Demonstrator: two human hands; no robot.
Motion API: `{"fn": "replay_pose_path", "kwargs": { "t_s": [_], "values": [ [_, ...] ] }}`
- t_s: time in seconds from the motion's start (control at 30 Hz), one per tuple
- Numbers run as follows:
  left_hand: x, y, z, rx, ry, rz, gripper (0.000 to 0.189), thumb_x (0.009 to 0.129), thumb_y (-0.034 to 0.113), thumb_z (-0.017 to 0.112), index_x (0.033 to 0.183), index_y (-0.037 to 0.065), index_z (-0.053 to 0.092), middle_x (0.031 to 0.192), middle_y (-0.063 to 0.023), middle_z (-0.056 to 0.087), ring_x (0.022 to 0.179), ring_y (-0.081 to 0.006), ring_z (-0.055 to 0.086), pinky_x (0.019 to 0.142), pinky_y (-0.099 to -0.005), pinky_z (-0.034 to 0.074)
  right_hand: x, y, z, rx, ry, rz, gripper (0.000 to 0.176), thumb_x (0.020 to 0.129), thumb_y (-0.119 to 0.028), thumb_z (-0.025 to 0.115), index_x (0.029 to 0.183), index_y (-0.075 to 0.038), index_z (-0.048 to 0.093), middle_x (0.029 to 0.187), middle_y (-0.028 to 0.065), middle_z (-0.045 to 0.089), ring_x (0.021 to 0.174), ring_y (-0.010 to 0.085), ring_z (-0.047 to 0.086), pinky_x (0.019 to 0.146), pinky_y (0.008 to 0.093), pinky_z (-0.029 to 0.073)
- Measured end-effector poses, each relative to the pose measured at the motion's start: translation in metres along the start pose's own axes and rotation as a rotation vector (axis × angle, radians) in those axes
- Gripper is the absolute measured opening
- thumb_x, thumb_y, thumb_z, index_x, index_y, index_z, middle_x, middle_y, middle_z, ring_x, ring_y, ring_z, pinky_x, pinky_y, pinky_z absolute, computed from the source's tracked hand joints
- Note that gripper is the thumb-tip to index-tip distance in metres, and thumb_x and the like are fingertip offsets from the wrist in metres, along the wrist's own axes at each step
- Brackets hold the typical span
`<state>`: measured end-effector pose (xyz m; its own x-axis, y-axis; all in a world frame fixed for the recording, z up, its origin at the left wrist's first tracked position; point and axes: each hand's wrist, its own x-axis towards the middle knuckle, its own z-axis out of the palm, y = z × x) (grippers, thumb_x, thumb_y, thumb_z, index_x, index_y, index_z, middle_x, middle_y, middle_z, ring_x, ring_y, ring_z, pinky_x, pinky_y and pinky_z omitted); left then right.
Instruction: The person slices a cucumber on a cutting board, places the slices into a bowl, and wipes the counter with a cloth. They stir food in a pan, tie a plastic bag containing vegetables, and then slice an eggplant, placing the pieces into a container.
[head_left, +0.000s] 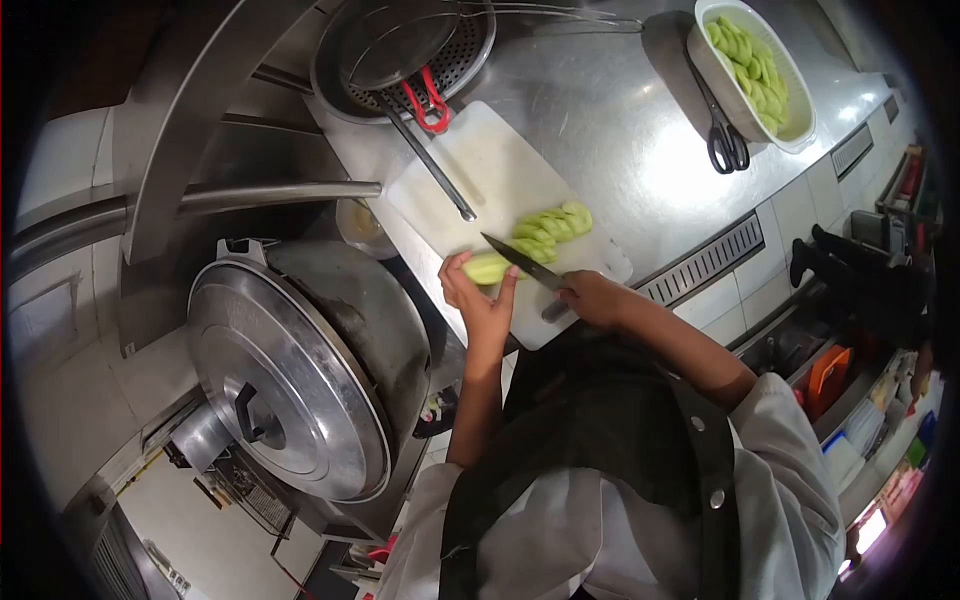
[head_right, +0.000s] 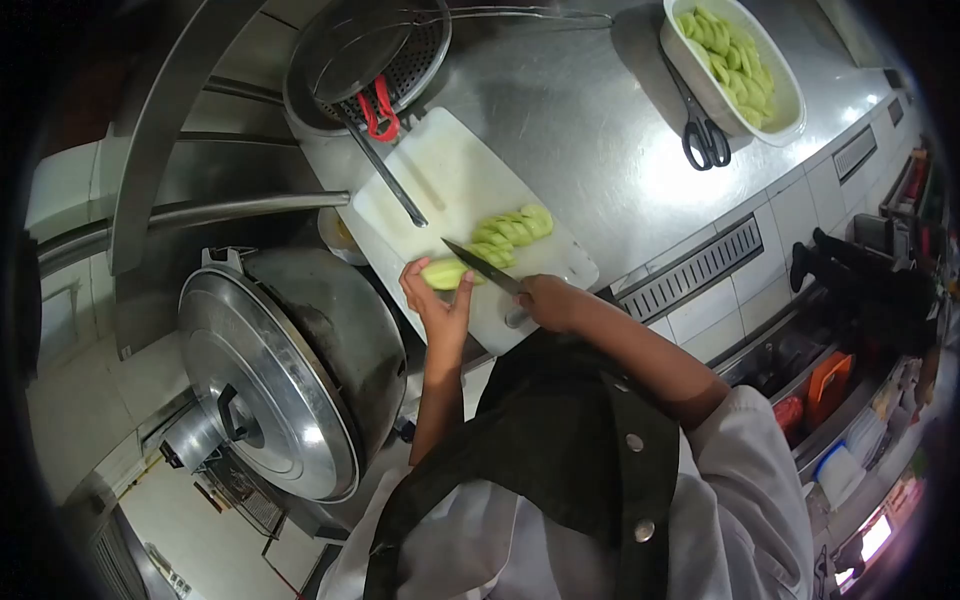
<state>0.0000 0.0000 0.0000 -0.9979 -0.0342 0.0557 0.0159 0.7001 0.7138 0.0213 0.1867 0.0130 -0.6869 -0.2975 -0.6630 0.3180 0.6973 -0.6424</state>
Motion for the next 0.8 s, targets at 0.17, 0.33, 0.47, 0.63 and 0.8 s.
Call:
{"fn": "replay_pose_path", "kwargs": {
  "t_s": [0.17, 0.33, 0.47, 0.63, 0.8],
  "values": [
    [-0.007, 0.012, 0.002, -0.033, -0.054, -0.130, 0.061, 0.072, 0.031, 0.069, 0.115, 0.002, 0.036, 0.112, -0.0145, 0.039, 0.109, -0.0279, 0.035, 0.092, -0.0419, 0.019, -0.054, -0.039, -0.027, 0.039, 0.186, 0.031, 0.026, 0.090, -0.020, 0.041, 0.090, 0.006, 0.046, 0.076, 0.0290, 0.057, 0.076, 0.0418, 0.058, 0.068, 0.0482, 0.044],
    [-0.008, 0.013, 0.010, -0.084, -0.043, -0.187, 0.059, 0.074, 0.025, 0.067, 0.117, 0.003, 0.034, 0.114, -0.0129, 0.038, 0.111, -0.0257, 0.033, 0.092, -0.0412, 0.016, -0.064, -0.046, -0.025, -0.043, 0.150, 0.054, 0.024, 0.091, -0.017, 0.039, 0.089, 0.007, 0.043, 0.065, 0.0261, 0.056, 0.068, 0.0428, 0.057, 0.061, 0.0488, 0.045],
    [-0.009, 0.009, 0.009, -0.089, -0.054, -0.181, 0.060, 0.074, 0.028, 0.067, 0.117, 0.003, 0.034, 0.116, -0.0139, 0.036, 0.112, -0.0270, 0.031, 0.090, -0.0428, 0.017, -0.066, -0.045, -0.023, -0.090, 0.113, 0.087, 0.023, 0.091, -0.016, 0.038, 0.089, 0.006, 0.043, 0.065, 0.0262, 0.057, 0.067, 0.0422, 0.058, 0.061, 0.0489, 0.045],
    [-0.010, 0.006, 0.011, -0.108, -0.058, -0.192, 0.061, 0.073, 0.031, 0.067, 0.117, 0.004, 0.034, 0.118, -0.0146, 0.035, 0.114, -0.0277, 0.029, 0.090, -0.0438, 0.017, -0.070, -0.056, -0.032, -0.081, 0.058, 0.131, 0.021, 0.091, -0.015, 0.038, 0.091, 0.006, 0.042, 0.067, 0.0271, 0.057, 0.070, 0.0428, 0.058, 0.063, 0.0495, 0.044],
    [-0.011, 0.005, 0.010, -0.118, -0.066, -0.190, 0.061, 0.073, 0.031, 0.066, 0.118, 0.005, 0.034, 0.118, -0.0144, 0.035, 0.114, -0.0277, 0.029, 0.091, -0.0430, 0.016, -0.070, -0.052, -0.028, -0.108, 0.004, 0.136, 0.019, 0.089, -0.011, 0.039, 0.095, 0.006, 0.043, 0.069, 0.0264, 0.058, 0.072, 0.0406, 0.059, 0.062, 0.0481, 0.046]
  ]
}}
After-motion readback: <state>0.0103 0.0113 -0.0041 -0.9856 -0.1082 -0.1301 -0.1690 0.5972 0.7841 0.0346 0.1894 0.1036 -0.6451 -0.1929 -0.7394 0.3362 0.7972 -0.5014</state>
